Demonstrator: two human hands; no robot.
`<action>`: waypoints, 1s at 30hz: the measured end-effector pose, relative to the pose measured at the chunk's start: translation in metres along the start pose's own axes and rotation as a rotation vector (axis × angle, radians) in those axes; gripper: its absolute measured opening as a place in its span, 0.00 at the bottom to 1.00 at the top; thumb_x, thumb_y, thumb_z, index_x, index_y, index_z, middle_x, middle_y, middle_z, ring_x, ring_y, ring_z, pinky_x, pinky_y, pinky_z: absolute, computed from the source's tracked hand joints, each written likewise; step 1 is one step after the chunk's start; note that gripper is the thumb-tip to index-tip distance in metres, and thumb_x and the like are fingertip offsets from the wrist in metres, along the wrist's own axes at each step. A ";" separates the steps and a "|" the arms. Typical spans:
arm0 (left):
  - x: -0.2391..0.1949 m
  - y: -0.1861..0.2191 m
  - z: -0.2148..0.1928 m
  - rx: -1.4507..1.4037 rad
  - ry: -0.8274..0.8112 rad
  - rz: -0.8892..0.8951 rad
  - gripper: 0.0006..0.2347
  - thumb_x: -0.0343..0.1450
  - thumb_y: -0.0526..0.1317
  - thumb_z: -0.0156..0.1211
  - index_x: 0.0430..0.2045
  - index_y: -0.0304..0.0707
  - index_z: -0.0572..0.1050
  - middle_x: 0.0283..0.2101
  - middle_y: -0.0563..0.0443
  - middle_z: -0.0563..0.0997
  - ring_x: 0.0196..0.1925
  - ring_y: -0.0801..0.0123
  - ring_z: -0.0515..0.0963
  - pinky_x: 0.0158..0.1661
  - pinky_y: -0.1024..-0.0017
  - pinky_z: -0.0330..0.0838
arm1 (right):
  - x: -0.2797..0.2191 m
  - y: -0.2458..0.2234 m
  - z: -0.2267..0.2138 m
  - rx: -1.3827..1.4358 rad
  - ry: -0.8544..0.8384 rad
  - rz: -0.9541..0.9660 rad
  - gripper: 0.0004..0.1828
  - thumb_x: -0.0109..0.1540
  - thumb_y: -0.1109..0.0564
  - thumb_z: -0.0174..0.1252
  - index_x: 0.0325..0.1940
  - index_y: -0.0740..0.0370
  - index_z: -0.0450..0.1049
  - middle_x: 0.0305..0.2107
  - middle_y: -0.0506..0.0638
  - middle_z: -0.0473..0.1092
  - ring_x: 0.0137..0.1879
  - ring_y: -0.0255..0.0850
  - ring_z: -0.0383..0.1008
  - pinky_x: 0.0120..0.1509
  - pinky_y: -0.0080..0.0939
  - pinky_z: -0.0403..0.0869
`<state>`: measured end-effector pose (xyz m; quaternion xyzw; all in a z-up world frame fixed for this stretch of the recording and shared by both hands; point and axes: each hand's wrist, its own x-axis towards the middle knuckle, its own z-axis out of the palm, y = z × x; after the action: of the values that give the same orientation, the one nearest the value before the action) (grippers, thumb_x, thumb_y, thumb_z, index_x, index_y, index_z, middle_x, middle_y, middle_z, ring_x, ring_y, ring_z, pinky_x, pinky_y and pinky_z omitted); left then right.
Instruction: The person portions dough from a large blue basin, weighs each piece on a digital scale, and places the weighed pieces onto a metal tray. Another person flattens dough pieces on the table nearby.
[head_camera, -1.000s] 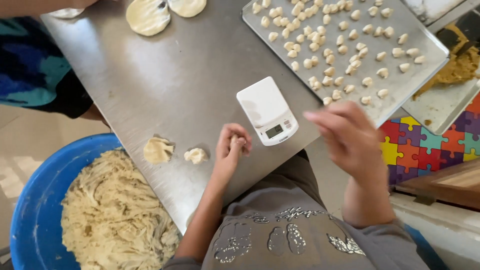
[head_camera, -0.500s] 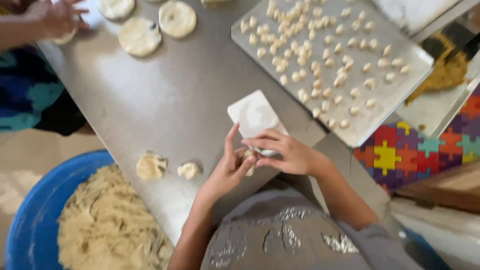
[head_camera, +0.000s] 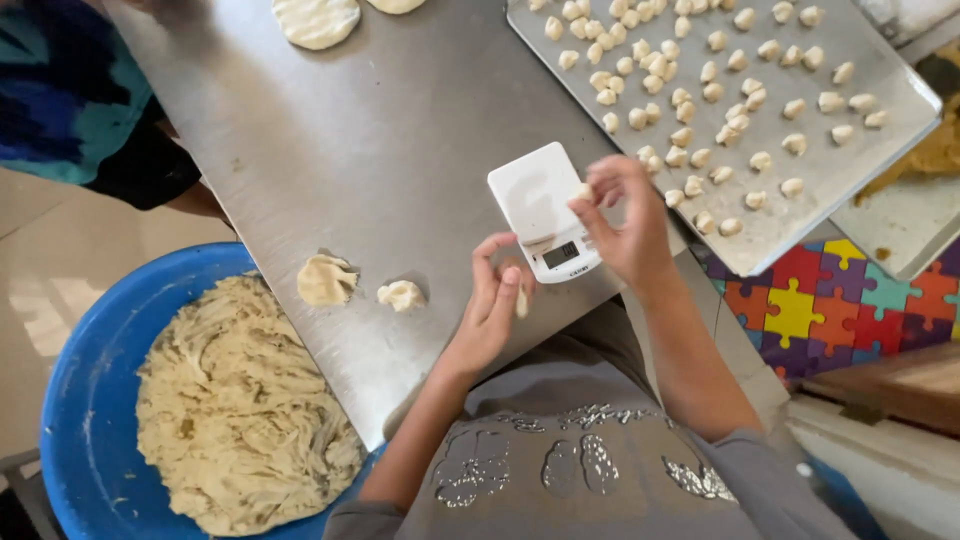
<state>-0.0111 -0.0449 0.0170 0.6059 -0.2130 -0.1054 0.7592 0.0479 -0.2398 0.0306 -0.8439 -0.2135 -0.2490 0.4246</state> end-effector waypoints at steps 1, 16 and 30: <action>-0.002 -0.008 -0.004 -0.163 0.037 -0.059 0.17 0.75 0.37 0.36 0.56 0.32 0.47 0.34 0.52 0.65 0.33 0.78 0.66 0.38 0.81 0.63 | -0.001 0.007 0.001 0.035 0.086 0.040 0.14 0.60 0.53 0.63 0.38 0.62 0.66 0.29 0.47 0.63 0.30 0.40 0.65 0.37 0.36 0.68; -0.003 0.001 -0.022 -0.031 0.203 -0.230 0.23 0.75 0.49 0.27 0.34 0.33 0.74 0.07 0.50 0.68 0.09 0.79 0.58 0.15 0.84 0.51 | -0.015 0.043 -0.008 -0.285 0.024 0.222 0.04 0.66 0.59 0.56 0.42 0.56 0.77 0.29 0.45 0.68 0.35 0.40 0.71 0.44 0.39 0.68; 0.000 -0.022 -0.025 -0.043 0.191 -0.225 0.16 0.71 0.38 0.51 0.53 0.35 0.67 0.45 0.43 0.76 0.39 0.75 0.71 0.37 0.81 0.71 | 0.005 -0.006 0.009 -0.376 -0.092 -0.100 0.08 0.63 0.52 0.54 0.40 0.57 0.71 0.26 0.44 0.61 0.36 0.40 0.68 0.44 0.37 0.65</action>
<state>0.0022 -0.0282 -0.0092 0.6170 -0.0682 -0.1365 0.7720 0.0503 -0.2279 0.0322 -0.9072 -0.2241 -0.2664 0.2364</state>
